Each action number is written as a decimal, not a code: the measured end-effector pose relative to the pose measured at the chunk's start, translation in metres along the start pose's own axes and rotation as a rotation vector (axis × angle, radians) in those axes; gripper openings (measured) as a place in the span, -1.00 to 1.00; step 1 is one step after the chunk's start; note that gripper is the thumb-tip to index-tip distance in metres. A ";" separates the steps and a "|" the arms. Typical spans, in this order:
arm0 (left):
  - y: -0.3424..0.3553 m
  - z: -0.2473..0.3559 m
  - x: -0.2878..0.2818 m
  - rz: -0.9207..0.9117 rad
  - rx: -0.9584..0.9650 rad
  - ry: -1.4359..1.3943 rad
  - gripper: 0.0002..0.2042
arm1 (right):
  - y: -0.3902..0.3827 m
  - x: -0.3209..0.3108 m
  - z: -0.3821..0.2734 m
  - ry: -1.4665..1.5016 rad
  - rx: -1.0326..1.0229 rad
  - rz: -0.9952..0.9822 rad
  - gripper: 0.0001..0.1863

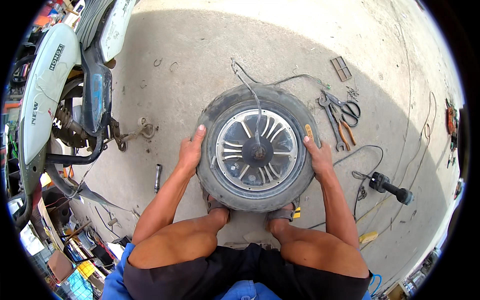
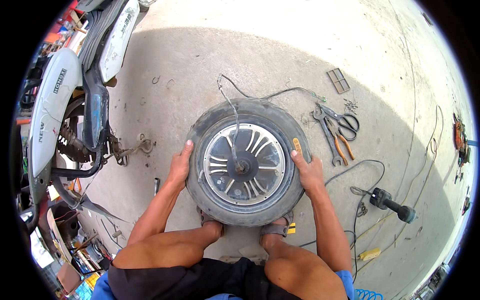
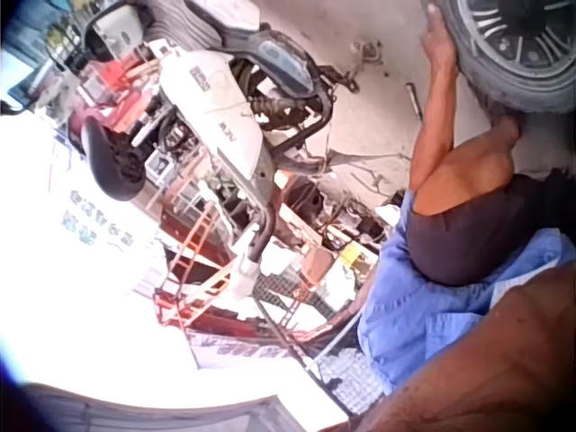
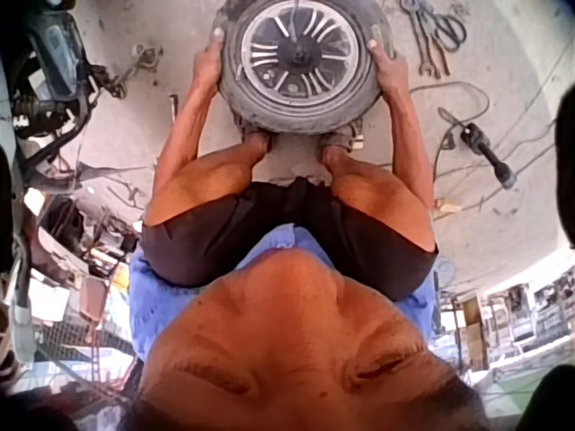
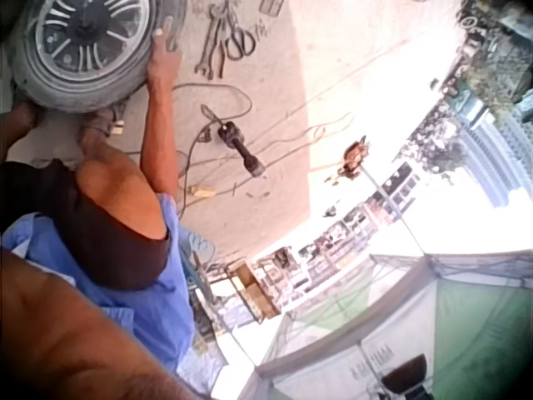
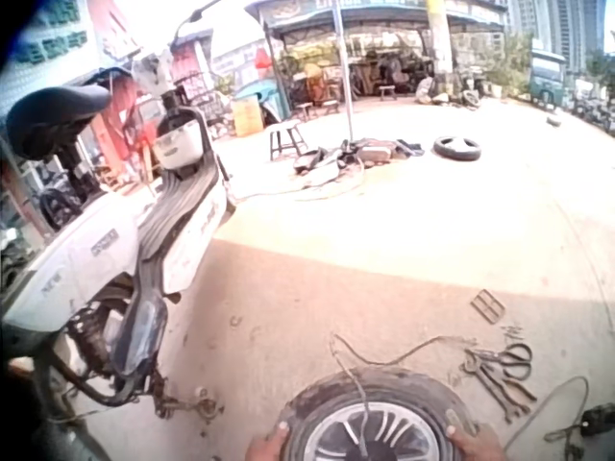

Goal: The person uses a power drill to remove a bolt from a scooter wheel. They then use a hammer to tap the wheel hub and inspect the tire and rim by rotating it.

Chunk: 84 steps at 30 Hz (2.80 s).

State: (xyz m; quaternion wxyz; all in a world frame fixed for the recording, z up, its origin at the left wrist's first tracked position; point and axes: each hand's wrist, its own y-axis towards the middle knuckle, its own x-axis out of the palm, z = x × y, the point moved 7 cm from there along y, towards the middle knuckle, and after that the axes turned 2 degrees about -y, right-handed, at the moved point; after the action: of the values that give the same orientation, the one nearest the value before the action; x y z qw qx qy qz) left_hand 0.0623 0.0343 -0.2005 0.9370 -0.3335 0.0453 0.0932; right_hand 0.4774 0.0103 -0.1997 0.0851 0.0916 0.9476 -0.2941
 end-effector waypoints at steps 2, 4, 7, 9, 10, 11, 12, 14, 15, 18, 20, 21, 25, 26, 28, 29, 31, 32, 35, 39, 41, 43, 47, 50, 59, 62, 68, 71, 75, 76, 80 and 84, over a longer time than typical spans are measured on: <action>-0.009 0.001 0.001 -0.022 -0.003 -0.012 -0.01 | 0.000 0.000 0.005 -0.039 -0.014 0.015 -0.20; -0.012 -0.007 -0.001 -0.009 -0.016 -0.009 -0.04 | -0.001 -0.002 0.014 -0.087 -0.017 0.037 -0.21; -0.014 -0.017 -0.012 0.034 -0.033 -0.008 -0.08 | -0.015 -0.001 0.001 -0.036 0.001 0.019 -0.23; -0.028 0.006 -0.003 -0.016 -0.027 -0.044 -0.09 | -0.027 -0.008 -0.025 -0.002 -0.006 -0.001 -0.26; -0.037 0.019 -0.001 -0.019 -0.023 -0.049 -0.09 | -0.033 -0.009 -0.037 0.016 -0.009 -0.015 -0.27; -0.046 0.036 0.002 -0.027 -0.017 -0.057 -0.08 | -0.039 -0.013 -0.049 0.049 -0.028 -0.013 -0.28; -0.050 0.045 0.002 -0.028 -0.011 -0.063 -0.08 | -0.043 -0.014 -0.059 0.083 -0.046 -0.018 -0.29; -0.049 0.050 0.003 -0.018 -0.004 -0.042 -0.08 | -0.043 -0.015 -0.066 0.111 -0.072 -0.035 -0.27; -0.047 0.053 0.005 -0.018 0.000 -0.031 -0.08 | -0.033 -0.017 -0.056 0.051 -0.040 -0.017 -0.26; -0.002 0.017 0.001 -0.042 -0.039 0.078 -0.09 | 0.004 -0.007 -0.031 -0.128 0.041 -0.025 -0.17; 0.000 0.004 0.002 -0.023 0.000 0.055 -0.09 | -0.003 -0.004 -0.014 -0.078 -0.005 0.028 -0.17; -0.003 0.002 -0.001 -0.006 0.023 0.045 -0.09 | -0.007 -0.002 -0.011 -0.050 -0.031 0.048 -0.17; -0.010 0.005 -0.002 -0.039 0.003 -0.019 -0.08 | -0.005 -0.002 -0.013 -0.102 -0.019 0.036 -0.18; -0.013 -0.001 -0.004 -0.032 0.018 -0.011 -0.07 | -0.008 0.001 -0.010 -0.074 -0.009 0.020 -0.19; -0.016 -0.010 -0.010 -0.012 0.003 0.016 -0.08 | -0.017 0.006 -0.003 -0.018 0.009 -0.011 -0.19; -0.016 -0.013 -0.012 0.001 -0.026 0.035 -0.08 | -0.018 0.006 -0.001 -0.018 0.006 -0.004 -0.20; -0.016 -0.015 -0.013 0.006 -0.037 0.021 -0.09 | -0.019 0.005 -0.002 -0.019 -0.001 0.011 -0.20; -0.021 -0.010 -0.011 -0.004 -0.029 -0.006 -0.09 | -0.021 0.004 -0.006 -0.017 0.005 0.001 -0.20; -0.040 0.023 -0.006 -0.034 -0.027 -0.029 -0.11 | -0.029 -0.005 -0.039 0.005 -0.006 -0.021 -0.19; -0.054 0.050 0.006 -0.027 -0.012 0.007 -0.13 | -0.028 -0.013 -0.033 -0.003 -0.021 -0.010 -0.15; -0.025 0.025 0.001 -0.025 -0.038 0.054 -0.13 | -0.003 -0.012 -0.001 -0.113 0.009 0.014 -0.14; -0.012 0.000 -0.008 -0.004 -0.020 0.087 -0.12 | -0.006 -0.005 -0.005 -0.082 0.031 -0.018 -0.11; -0.027 -0.006 -0.012 0.002 -0.018 0.052 -0.11 | -0.024 -0.006 0.012 -0.084 -0.099 0.054 -0.19; -0.030 -0.005 -0.009 -0.016 0.014 -0.004 -0.11 | -0.019 0.001 -0.010 -0.114 -0.061 0.018 -0.15; -0.055 0.037 0.001 -0.069 -0.043 0.005 -0.15 | -0.040 -0.011 -0.051 -0.003 -0.025 -0.028 -0.20; -0.051 0.043 0.002 -0.072 -0.003 0.044 -0.14 | -0.036 -0.016 -0.047 0.019 -0.020 -0.016 -0.17; -0.004 0.003 -0.003 0.015 -0.022 0.087 -0.05 | 0.004 -0.002 0.010 -0.042 0.026 0.030 -0.10; -0.009 0.002 -0.001 -0.018 -0.021 0.022 -0.06 | 0.000 0.001 0.004 -0.006 0.013 -0.040 -0.09; -0.015 -0.015 -0.007 -0.019 0.014 0.013 -0.09 | -0.009 0.005 0.011 -0.058 0.006 -0.005 -0.13; -0.015 -0.015 -0.010 -0.017 0.016 -0.006 -0.10 | -0.010 0.003 0.008 -0.060 -0.004 0.005 -0.15; -0.046 0.034 -0.002 -0.079 -0.015 0.035 -0.17 | -0.044 -0.010 -0.052 0.023 -0.038 -0.017 -0.26; -0.050 0.065 -0.003 -0.088 0.025 0.003 -0.14 | -0.047 -0.018 -0.076 0.050 -0.071 -0.034 -0.24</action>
State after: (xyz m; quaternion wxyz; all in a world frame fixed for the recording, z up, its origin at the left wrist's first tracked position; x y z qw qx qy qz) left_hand 0.0716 0.0371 -0.1185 0.9442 -0.3236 0.0332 0.0507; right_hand 0.4768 0.0135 -0.1091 0.0596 0.0797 0.9606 -0.2595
